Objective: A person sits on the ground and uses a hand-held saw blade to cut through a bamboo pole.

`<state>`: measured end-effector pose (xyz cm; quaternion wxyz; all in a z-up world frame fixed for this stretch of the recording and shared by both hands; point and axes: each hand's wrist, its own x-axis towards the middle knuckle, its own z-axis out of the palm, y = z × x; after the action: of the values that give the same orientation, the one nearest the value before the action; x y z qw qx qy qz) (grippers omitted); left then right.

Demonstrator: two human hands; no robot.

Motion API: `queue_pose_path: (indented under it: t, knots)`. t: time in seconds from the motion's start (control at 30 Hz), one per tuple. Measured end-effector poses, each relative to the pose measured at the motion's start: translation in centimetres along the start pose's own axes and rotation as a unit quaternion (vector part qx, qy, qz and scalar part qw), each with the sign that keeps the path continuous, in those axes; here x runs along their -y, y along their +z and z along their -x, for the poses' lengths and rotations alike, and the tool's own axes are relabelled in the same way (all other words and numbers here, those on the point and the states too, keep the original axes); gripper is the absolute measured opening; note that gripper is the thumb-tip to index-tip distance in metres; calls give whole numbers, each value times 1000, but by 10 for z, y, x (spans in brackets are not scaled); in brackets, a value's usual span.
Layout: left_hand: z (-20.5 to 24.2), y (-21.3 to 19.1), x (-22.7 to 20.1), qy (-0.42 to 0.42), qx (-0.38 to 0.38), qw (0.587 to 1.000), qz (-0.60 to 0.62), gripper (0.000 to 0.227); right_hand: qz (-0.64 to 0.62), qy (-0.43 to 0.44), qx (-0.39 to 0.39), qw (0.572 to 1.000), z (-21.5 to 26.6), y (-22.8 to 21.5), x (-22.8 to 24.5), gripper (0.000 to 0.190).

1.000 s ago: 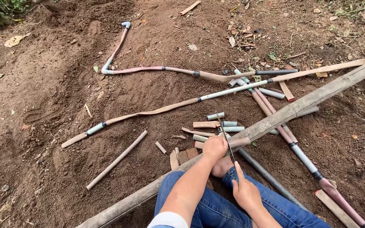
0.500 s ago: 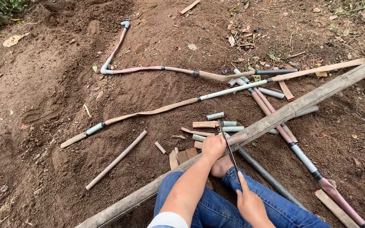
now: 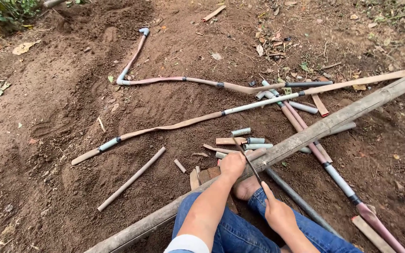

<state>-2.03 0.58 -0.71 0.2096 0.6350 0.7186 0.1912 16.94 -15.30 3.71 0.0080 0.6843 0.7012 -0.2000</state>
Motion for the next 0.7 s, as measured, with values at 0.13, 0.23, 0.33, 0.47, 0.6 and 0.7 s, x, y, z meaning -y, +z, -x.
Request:
queue_pose_path:
  t: [0.13, 0.23, 0.33, 0.47, 0.6, 0.7]
  knots:
    - [-1, 5, 3, -2, -25, 1000, -6, 47, -22, 7, 39, 999, 5, -1, 6, 71]
    - [6, -11, -8, -2, 11, 1000, -8, 55, -58, 0, 0, 998, 18, 10, 7, 71]
    - [-6, -7, -9, -1, 36, 999, 2, 73, -78, 50, 40, 995, 24, 22, 0, 74]
    - [1, 16, 8, -16, 20, 999, 47, 58, -153, -4, -51, 987, 64, 49, -28, 73]
    - [-15, 29, 5, -17, -6, 999, 50, 52, -237, -10, -45, 970, 73, 50, -63, 63]
    - [-16, 28, 6, -14, -4, 997, 81, 51, -254, -42, -81, 963, 67, 47, -75, 62]
